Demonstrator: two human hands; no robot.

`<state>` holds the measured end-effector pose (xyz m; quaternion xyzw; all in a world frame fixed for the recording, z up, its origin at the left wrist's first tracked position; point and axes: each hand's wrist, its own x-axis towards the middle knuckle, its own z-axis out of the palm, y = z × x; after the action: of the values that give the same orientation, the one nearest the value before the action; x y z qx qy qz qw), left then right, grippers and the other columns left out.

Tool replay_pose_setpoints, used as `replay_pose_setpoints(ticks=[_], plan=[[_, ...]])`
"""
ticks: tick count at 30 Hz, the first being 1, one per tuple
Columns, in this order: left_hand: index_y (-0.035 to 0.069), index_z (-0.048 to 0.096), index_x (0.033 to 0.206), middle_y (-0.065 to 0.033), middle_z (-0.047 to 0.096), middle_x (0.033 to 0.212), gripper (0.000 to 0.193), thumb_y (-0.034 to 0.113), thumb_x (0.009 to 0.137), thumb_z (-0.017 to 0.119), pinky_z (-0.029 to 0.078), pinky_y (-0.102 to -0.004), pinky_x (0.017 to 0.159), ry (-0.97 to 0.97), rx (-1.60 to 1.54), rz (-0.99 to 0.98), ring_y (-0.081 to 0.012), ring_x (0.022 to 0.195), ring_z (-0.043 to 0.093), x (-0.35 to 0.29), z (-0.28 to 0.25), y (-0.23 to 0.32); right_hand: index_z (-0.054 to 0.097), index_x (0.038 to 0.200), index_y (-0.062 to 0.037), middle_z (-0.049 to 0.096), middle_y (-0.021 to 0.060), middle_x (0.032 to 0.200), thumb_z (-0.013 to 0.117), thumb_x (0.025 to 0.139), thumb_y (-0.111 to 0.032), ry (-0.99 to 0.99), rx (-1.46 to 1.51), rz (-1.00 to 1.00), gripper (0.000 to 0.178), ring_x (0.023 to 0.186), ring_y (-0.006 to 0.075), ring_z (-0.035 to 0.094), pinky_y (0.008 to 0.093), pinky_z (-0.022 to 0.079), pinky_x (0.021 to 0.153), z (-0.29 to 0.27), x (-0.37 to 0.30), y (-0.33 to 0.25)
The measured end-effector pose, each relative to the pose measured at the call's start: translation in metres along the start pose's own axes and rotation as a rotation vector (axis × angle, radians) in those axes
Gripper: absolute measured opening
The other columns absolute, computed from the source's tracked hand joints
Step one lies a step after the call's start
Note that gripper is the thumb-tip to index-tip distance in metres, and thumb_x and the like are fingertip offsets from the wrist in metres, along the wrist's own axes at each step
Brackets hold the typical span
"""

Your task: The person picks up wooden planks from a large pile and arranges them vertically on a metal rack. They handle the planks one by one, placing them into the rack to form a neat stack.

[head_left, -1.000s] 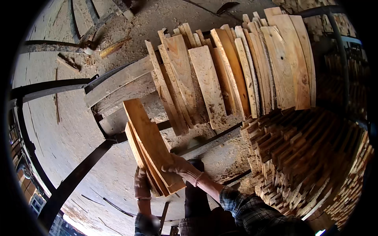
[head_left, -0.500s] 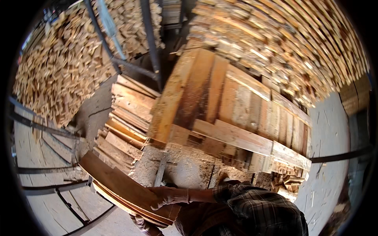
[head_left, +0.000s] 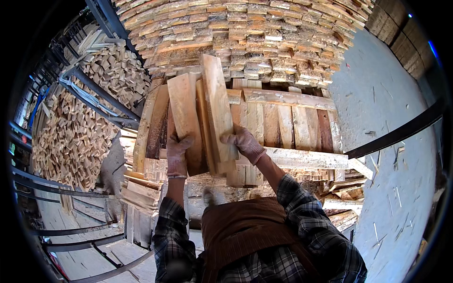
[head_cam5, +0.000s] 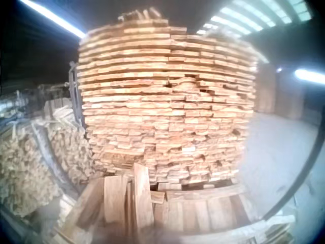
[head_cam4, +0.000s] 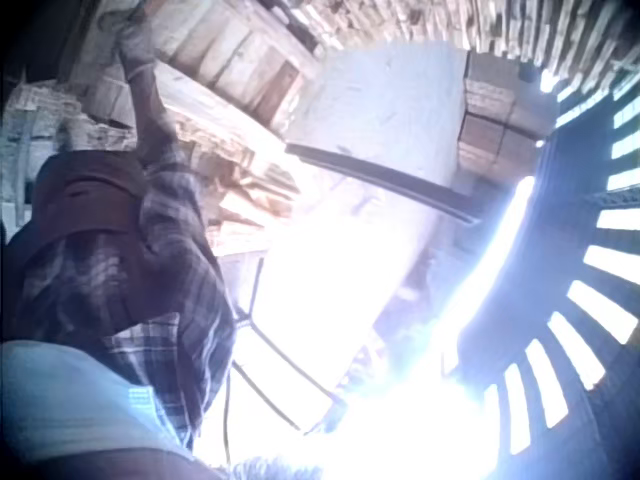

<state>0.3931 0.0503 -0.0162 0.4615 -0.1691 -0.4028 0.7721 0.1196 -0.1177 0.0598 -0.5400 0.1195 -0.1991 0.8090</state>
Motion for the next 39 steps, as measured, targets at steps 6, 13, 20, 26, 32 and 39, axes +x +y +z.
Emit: replay_pose_setpoints(ticks=[6,13,20,26,32,39], plan=[[-0.004,0.061,0.116,-0.0130,0.067,0.104,0.051,0.024,0.078,0.079,0.050,-0.0340,0.082,0.053,0.693,-0.291,-0.0221,0.093,0.063,0.036,0.127,0.012,0.061,0.116,-0.0002,0.066,0.0095,0.091,0.061,0.086,-0.011,0.473,-0.315,0.106,0.032,0.079,0.0139,0.061,0.0261,0.052,0.070,-0.047,0.009,0.009],[-0.004,0.065,0.109,-0.0129,0.068,0.100,0.046,0.025,0.076,0.080,0.050,-0.0353,0.077,0.081,0.810,-0.291,-0.0212,0.089,0.064,0.076,0.045,0.000,0.060,0.121,0.0037,0.068,0.0070,0.100,0.062,0.079,-0.006,0.670,-0.018,0.014,0.043,0.085,0.0139,0.062,0.0278,0.052,0.075,-0.051,-0.028,-0.006],[-0.006,0.062,0.100,-0.0129,0.067,0.092,0.040,0.019,0.073,0.077,0.050,-0.0354,0.071,0.094,1.207,-0.140,-0.0200,0.077,0.062,0.079,0.034,0.010,0.063,0.118,0.0005,0.067,0.0058,0.095,0.060,0.078,-0.010,0.846,-0.600,0.294,0.042,0.080,0.0126,0.059,0.0277,0.049,0.075,-0.137,-0.115,-0.042],[-0.002,0.061,0.104,-0.0106,0.066,0.096,0.029,0.004,0.077,0.070,0.052,-0.0298,0.072,-0.021,0.505,-0.153,-0.0180,0.082,0.063,0.045,0.023,0.058,0.038,0.144,-0.0134,0.057,0.0198,0.121,0.073,0.078,-0.040,0.961,-1.674,0.288,0.080,0.103,0.0372,0.058,0.0501,0.047,0.085,-0.079,-0.072,-0.019],[-0.002,0.057,0.111,-0.0097,0.064,0.099,0.035,0.000,0.078,0.067,0.053,-0.0286,0.073,0.071,0.482,-0.233,-0.0178,0.083,0.062,0.066,-0.073,0.065,0.044,0.138,-0.0003,0.060,0.0303,0.116,0.071,0.079,-0.025,0.804,-1.250,0.386,0.069,0.110,0.0424,0.058,0.0424,0.048,0.093,0.015,0.031,0.032],[-0.005,0.054,0.120,-0.0095,0.064,0.105,0.045,0.009,0.080,0.068,0.048,-0.0300,0.087,0.036,0.565,-0.317,-0.0200,0.093,0.062,0.062,-0.057,0.072,0.047,0.134,-0.0077,0.063,0.0282,0.102,0.058,0.083,-0.016,0.828,-0.934,-0.025,0.053,0.093,0.0447,0.061,0.0480,0.051,0.079,0.011,0.058,0.102]])
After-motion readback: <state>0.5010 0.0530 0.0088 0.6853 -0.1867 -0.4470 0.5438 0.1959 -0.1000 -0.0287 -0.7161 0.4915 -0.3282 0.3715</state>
